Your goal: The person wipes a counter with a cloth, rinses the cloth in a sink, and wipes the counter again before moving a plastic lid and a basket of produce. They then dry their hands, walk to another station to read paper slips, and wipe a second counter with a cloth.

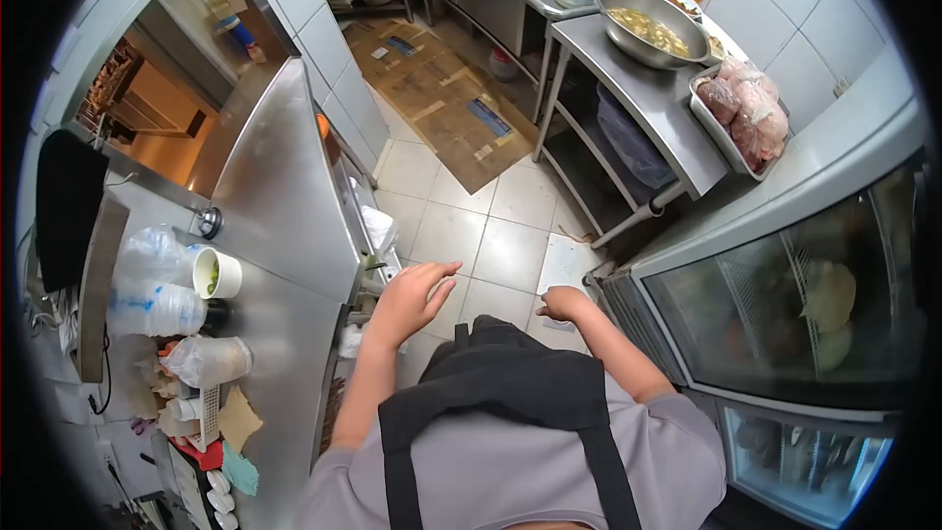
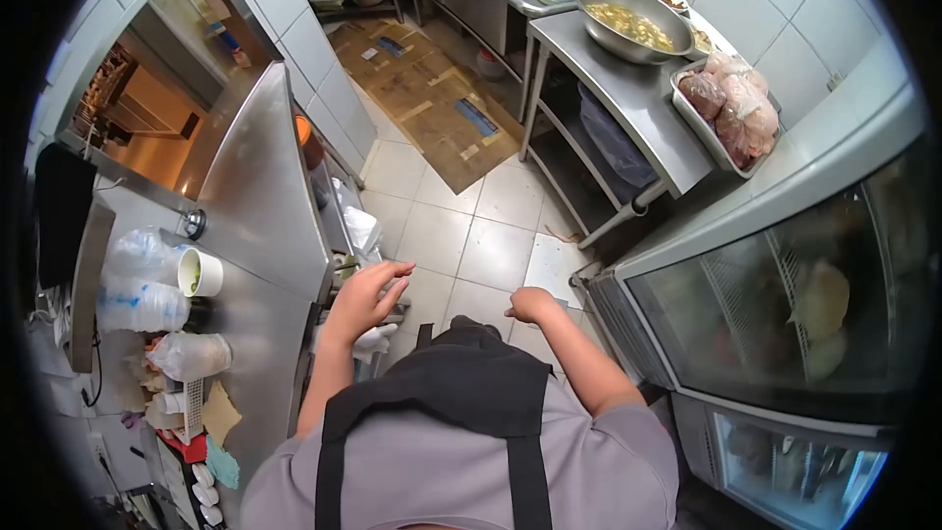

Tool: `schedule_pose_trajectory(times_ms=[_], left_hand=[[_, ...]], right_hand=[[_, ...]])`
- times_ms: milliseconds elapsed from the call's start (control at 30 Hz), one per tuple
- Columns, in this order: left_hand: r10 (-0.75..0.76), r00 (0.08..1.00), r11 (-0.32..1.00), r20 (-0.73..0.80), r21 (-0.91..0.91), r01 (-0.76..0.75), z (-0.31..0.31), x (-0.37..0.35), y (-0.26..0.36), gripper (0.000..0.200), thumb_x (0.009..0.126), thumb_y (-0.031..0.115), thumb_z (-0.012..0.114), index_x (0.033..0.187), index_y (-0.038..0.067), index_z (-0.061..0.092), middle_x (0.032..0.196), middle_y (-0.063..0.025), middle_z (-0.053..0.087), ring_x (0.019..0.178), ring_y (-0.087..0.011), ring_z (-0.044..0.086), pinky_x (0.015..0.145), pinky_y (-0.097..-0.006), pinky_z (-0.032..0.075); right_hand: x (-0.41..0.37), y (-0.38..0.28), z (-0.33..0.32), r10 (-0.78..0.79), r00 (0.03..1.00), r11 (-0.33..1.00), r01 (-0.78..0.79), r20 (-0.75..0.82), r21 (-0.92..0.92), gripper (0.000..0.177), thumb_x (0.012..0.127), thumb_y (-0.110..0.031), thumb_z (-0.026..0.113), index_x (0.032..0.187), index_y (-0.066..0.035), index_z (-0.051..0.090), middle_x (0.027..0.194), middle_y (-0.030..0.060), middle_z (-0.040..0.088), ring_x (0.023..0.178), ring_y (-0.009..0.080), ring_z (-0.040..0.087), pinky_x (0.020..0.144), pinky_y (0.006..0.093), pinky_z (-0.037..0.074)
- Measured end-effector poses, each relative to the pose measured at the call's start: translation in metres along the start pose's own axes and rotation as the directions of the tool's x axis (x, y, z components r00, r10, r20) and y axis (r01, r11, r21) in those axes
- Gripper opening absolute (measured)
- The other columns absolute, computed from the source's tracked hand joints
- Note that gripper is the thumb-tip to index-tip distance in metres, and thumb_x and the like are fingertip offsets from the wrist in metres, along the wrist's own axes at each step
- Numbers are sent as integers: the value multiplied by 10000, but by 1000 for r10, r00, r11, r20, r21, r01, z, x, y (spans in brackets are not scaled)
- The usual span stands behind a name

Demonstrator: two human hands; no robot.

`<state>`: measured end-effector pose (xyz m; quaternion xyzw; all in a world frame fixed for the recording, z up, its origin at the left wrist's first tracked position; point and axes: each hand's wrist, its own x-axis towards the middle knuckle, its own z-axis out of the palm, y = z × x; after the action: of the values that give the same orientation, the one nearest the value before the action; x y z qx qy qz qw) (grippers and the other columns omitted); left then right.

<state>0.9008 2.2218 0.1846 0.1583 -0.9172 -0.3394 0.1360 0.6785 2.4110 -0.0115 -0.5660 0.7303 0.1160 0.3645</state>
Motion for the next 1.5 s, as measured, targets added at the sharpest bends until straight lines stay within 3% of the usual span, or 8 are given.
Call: schedule_pose_trajectory(times_ms=[300, 467, 567, 600, 700, 967, 1300, 1500], left_hand=[[-203, 919, 978, 338, 116, 173, 7, 118, -72, 386, 826, 299, 545, 1128, 59, 530, 1060, -140, 583, 969, -306, 550, 824, -382, 439], [-283, 907, 959, 312, 127, 255, -25, 206, -136, 465, 826, 308, 555, 1193, 32, 488, 1114, -170, 560, 1028, -288, 539, 864, -359, 429], [-351, 906, 931, 238, 190, 311, -65, 260, -165, 472, 825, 306, 558, 1195, 23, 482, 1136, -175, 546, 1049, -291, 524, 885, -361, 415], [-350, 910, 931, 223, 193, 311, -77, 276, -178, 472, 825, 306, 558, 1195, 23, 482, 1136, -175, 546, 1049, -291, 524, 885, -361, 415], [-346, 920, 934, 184, 161, 319, -106, 324, -222, 490, 820, 320, 560, 1198, 20, 478, 1156, -181, 532, 1063, -290, 515, 903, -362, 402], [-243, 823, 970, 513, 127, 207, -128, 474, -291, 530, 822, 370, 553, 1219, 31, 460, 1134, -182, 548, 1057, -314, 516, 888, -368, 412], [-411, 845, 907, 343, 56, 418, -86, 654, -483, 454, 799, 297, 592, 1159, 33, 509, 1035, -176, 597, 955, -291, 579, 801, -363, 460], [-794, 569, 605, 213, 366, 708, -12, 492, -661, 287, 777, 286, 535, 928, 49, 595, 936, -189, 611, 898, -331, 585, 789, -421, 453]], right_hand=[[88, 31, -126, -152, 963, 963, 195, -224, 187, 482, 829, -441, 519, 1061, -25, 591, 1007, 176, 595, 949, 332, 557, 808, 401, 441], [222, 116, -135, 6, 974, 534, 189, -227, 824, 431, 852, -385, 523, 1047, -7, 592, 908, 138, 632, 808, 189, 596, 750, 305, 460], [289, 241, -34, 494, 846, 822, -379, -201, 426, 427, 841, -372, 468, 856, 20, 637, 814, 209, 630, 799, 355, 611, 715, 414, 463], [335, 297, 85, 279, 549, 960, -165, -788, 224, 300, 789, -228, 511, 912, 12, 642, 830, 199, 637, 794, 294, 636, 726, 428, 491], [261, 279, 46, 569, 807, 591, -536, 160, 604, 290, 788, -218, 509, 899, 15, 642, 819, 197, 638, 769, 293, 638, 699, 425, 495], [342, 293, -32, 472, 803, 501, -584, 364, 639, 267, 783, -191, 505, 865, 23, 641, 790, 192, 641, 703, 292, 641, 626, 416, 506], [580, 352, -329, 303, 947, 655, -290, 108, 698, 252, 763, -212, 527, 731, 18, 624, 691, 169, 626, 579, 265, 628, 517, 374, 496], [704, 313, -552, 205, 925, 854, -10, -319, 520, 329, 777, -264, 563, 640, 26, 633, 614, 152, 614, 571, 220, 616, 573, 359, 482]])
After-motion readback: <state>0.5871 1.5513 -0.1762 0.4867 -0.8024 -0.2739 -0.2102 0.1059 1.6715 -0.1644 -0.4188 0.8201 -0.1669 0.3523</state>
